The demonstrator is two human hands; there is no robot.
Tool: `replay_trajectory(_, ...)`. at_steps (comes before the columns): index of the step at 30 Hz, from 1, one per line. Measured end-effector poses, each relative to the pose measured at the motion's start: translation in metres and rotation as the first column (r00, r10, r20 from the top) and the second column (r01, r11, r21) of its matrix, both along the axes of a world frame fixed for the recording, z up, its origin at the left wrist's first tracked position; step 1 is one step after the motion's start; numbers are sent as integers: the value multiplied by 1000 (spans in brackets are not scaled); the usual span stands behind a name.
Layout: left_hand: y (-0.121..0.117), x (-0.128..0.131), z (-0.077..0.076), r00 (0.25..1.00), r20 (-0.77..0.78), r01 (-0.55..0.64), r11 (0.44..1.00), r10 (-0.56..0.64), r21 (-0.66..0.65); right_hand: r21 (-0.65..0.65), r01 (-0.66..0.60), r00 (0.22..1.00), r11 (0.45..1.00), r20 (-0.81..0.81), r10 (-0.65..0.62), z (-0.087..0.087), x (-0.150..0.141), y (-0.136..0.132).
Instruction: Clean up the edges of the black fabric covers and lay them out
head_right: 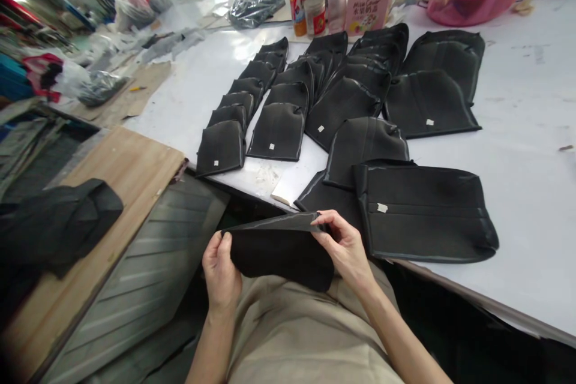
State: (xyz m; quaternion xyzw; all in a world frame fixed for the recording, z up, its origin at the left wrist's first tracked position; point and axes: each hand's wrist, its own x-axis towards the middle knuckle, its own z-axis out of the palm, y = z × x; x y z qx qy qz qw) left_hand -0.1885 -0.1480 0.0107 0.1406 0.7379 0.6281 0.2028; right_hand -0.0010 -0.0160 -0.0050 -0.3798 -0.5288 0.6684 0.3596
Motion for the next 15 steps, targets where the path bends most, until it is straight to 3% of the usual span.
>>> replay_trajectory(4, 0, 1, -2, 999, 35, -29, 999, 29, 18, -9, 20, 1000, 1000, -20, -21, -2, 1, -1)
replay_trajectory(10, 1, 2, -7, 994, 41, -104, 993, 102, 58, -152, 48, 997, 987, -52, -56, -1, -1, -3)
replay_trajectory(15, 2, 2, -6, 991, 69, -120, 988, 114, 93, -195, 65, 994, 979, -72, -81, -2, -4, -4)
